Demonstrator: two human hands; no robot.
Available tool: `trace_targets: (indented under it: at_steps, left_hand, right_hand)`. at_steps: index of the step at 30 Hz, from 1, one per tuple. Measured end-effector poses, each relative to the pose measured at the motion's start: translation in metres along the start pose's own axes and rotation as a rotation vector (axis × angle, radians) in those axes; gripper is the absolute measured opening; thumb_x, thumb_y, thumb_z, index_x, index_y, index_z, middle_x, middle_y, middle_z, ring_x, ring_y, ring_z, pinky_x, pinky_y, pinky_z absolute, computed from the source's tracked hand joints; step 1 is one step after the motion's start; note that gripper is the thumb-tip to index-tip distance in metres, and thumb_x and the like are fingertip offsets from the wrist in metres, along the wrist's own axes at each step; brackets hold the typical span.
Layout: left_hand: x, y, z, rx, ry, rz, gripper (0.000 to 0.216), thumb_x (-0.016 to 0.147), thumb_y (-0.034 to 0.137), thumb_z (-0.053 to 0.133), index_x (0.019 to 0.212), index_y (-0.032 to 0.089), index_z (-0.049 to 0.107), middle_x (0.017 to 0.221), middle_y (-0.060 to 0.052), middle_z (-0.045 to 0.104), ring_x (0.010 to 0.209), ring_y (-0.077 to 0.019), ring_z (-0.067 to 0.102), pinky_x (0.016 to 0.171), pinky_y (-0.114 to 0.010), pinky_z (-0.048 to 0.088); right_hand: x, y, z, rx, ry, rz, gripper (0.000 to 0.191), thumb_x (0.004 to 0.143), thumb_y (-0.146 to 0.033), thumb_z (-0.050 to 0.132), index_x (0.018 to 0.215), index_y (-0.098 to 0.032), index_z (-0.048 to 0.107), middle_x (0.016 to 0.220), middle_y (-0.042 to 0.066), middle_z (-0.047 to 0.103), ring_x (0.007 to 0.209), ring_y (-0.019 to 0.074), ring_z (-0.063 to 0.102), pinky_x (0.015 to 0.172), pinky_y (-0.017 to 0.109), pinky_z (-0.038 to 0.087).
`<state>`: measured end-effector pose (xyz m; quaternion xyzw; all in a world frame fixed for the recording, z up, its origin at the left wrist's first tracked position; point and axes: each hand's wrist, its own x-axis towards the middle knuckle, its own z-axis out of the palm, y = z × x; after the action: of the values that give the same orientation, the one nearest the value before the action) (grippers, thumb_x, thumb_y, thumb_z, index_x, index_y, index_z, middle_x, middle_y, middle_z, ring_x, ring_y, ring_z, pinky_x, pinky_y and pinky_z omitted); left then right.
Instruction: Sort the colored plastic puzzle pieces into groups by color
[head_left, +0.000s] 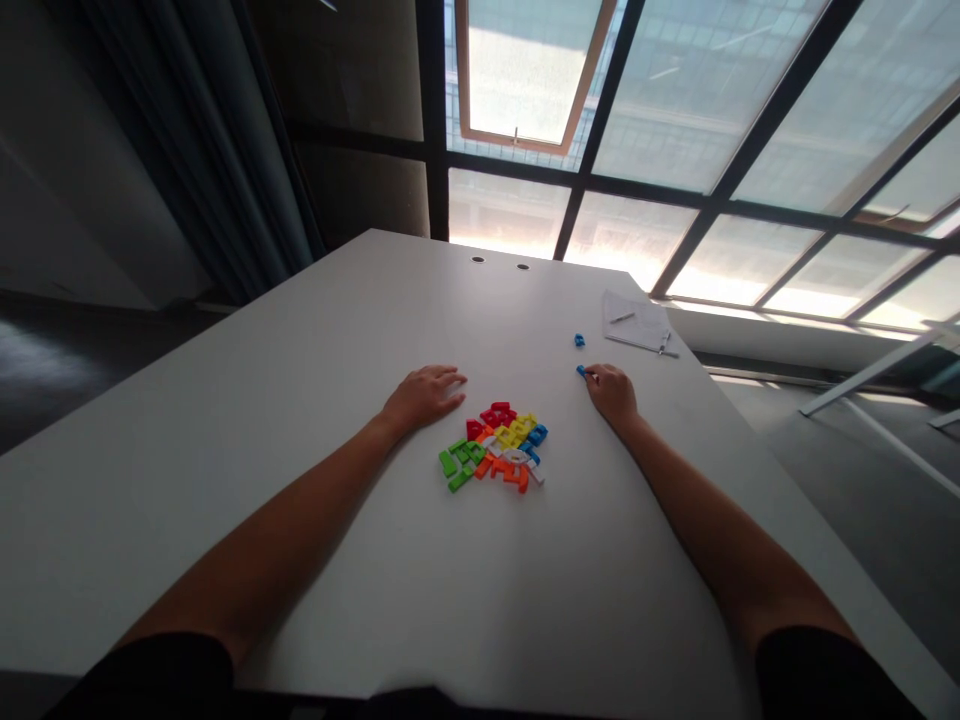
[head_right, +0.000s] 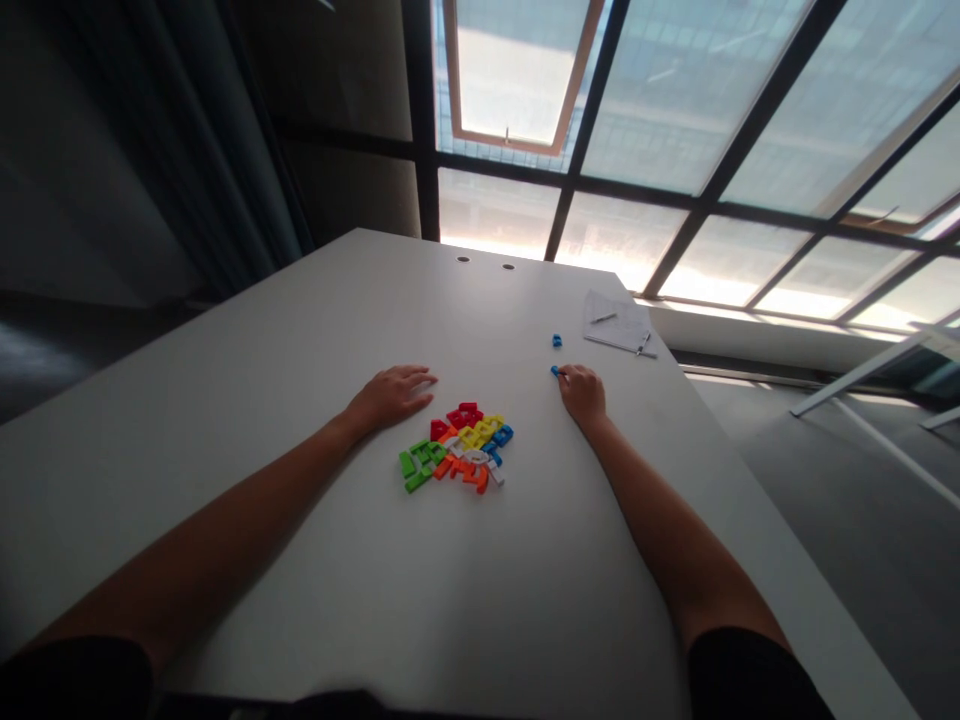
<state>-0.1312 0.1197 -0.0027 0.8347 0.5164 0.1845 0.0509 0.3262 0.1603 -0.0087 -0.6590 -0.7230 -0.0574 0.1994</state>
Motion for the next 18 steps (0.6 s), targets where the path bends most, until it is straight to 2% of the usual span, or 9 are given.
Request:
trace_targets:
  at_steps: [8, 12, 16, 18]
  left_hand:
    - [-0.003, 0.001, 0.000, 0.011, 0.012, -0.010, 0.043, 0.109, 0.047, 0.070, 0.146, 0.034, 0.087, 0.165, -0.009, 0.077, 0.154, -0.0349, 0.071, 0.133, -0.055, 0.056]
    - [-0.004, 0.002, 0.001, 0.023, 0.025, -0.011, 0.041, 0.109, 0.046, 0.072, 0.145, 0.034, 0.087, 0.162, -0.009, 0.079, 0.151, -0.0351, 0.073, 0.131, -0.055, 0.058]
    - [-0.005, 0.003, 0.002, 0.030, 0.025, -0.012, 0.042, 0.109, 0.047, 0.071, 0.146, 0.034, 0.087, 0.162, -0.009, 0.079, 0.151, -0.0358, 0.073, 0.131, -0.056, 0.058]
    - [-0.005, 0.003, 0.002, 0.029, 0.021, -0.016, 0.042, 0.109, 0.048, 0.071, 0.146, 0.035, 0.087, 0.163, -0.009, 0.078, 0.153, -0.0356, 0.072, 0.131, -0.056, 0.058]
  right_hand:
    - [0.061, -0.042, 0.015, -0.109, -0.067, 0.122, 0.036, 0.121, -0.026, 0.058, 0.142, -0.017, 0.086, 0.141, 0.022, 0.081, 0.127, 0.0337, 0.075, 0.108, 0.039, 0.055]
    - [0.077, -0.043, 0.021, -0.110, -0.069, 0.181, 0.042, 0.121, -0.029, 0.056, 0.151, -0.019, 0.083, 0.146, 0.024, 0.075, 0.133, 0.0378, 0.070, 0.112, 0.046, 0.054]
    - [0.079, -0.036, 0.028, -0.081, -0.036, 0.229, 0.045, 0.117, -0.032, 0.059, 0.155, -0.021, 0.081, 0.150, 0.026, 0.069, 0.138, 0.0413, 0.065, 0.115, 0.052, 0.053]
    - [0.079, -0.032, 0.032, -0.059, 0.002, 0.253, 0.051, 0.114, -0.033, 0.062, 0.162, -0.021, 0.075, 0.156, 0.026, 0.065, 0.140, 0.0426, 0.063, 0.116, 0.054, 0.054]
